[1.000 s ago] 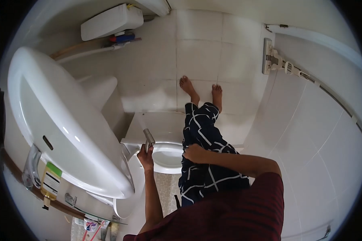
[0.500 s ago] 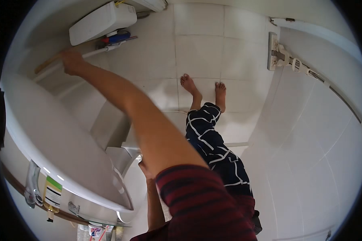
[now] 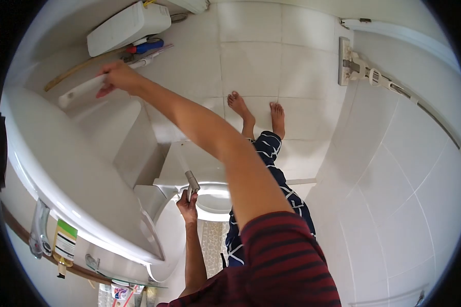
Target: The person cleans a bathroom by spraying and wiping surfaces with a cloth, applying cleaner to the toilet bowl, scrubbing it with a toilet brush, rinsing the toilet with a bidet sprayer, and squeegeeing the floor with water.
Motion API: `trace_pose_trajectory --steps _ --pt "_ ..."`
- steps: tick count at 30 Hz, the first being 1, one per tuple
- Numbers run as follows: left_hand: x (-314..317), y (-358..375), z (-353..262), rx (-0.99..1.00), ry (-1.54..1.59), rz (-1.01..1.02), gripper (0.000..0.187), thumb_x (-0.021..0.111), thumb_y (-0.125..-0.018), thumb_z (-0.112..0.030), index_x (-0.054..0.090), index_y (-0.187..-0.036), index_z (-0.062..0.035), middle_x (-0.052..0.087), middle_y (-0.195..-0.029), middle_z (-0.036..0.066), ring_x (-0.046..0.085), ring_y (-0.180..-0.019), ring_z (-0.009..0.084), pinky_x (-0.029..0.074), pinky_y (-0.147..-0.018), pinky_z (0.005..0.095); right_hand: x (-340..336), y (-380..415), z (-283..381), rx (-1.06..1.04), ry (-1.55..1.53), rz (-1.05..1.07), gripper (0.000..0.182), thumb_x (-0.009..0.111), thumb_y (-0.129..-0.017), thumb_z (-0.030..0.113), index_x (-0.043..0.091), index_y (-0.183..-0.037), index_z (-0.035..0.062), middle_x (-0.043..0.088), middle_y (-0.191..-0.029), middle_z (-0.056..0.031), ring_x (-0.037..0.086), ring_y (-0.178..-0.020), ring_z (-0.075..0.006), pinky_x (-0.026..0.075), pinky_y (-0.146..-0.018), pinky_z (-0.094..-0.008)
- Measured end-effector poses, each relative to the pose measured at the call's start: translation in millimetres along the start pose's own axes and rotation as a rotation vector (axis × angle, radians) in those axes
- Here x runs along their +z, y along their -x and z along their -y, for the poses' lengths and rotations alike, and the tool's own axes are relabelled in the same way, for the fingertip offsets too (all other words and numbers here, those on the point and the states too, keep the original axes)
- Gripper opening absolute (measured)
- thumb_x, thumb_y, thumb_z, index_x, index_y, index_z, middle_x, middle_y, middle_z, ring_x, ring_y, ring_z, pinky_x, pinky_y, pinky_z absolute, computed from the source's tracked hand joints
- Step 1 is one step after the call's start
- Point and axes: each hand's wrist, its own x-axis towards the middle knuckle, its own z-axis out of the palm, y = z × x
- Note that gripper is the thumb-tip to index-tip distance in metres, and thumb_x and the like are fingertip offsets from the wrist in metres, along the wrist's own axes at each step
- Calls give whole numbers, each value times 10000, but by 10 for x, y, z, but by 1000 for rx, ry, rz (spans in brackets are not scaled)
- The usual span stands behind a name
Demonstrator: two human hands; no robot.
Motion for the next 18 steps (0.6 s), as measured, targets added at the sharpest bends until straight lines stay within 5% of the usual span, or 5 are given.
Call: trace_pose_trajectory --steps 8,10,14,16,18 --pt "163 131 109 29 -57 0 321 683 -730 -315 540 -714 -28 528 -515 70 446 -452 132 376 -453 259 -832 1911 32 -211 -328 58 330 489 -860 242 546 -1067 -9 465 -1206 -119 403 -1135 -438 361 -957 -434" --pt "236 179 96 31 -80 -4 330 681 -731 -332 544 -714 -32 525 -513 68 442 -447 140 376 -447 261 -1171 2405 72 -39 -662 58 379 466 -869 284 541 -1080 -23 427 -1255 -143 346 -1167 -459 259 -1031 -438" --pt "362 240 102 12 -206 47 350 673 -735 -353 539 -700 -32 491 -491 84 427 -425 157 363 -431 280 -1380 3183 376 66 -446 -182 502 610 -766 210 455 -1175 -36 361 -1293 -184 330 -1190 -433 300 -1019 -409" --pt "461 244 79 44 -205 68 350 664 -739 -367 560 -708 -34 502 -498 94 448 -420 180 366 -430 291 -1448 3530 572 300 -243 -268 570 633 -728 114 403 -1238 1 303 -1327 -188 427 -1139 -376 420 -928 -370" --pt "547 273 45 66 -214 80 347 659 -741 -372 572 -716 -37 515 -504 93 459 -420 192 371 -433 292 -1551 3862 705 884 223 -328 545 607 -737 68 420 -1249 50 495 -1139 -165 609 -820 -244 525 -668 -302"
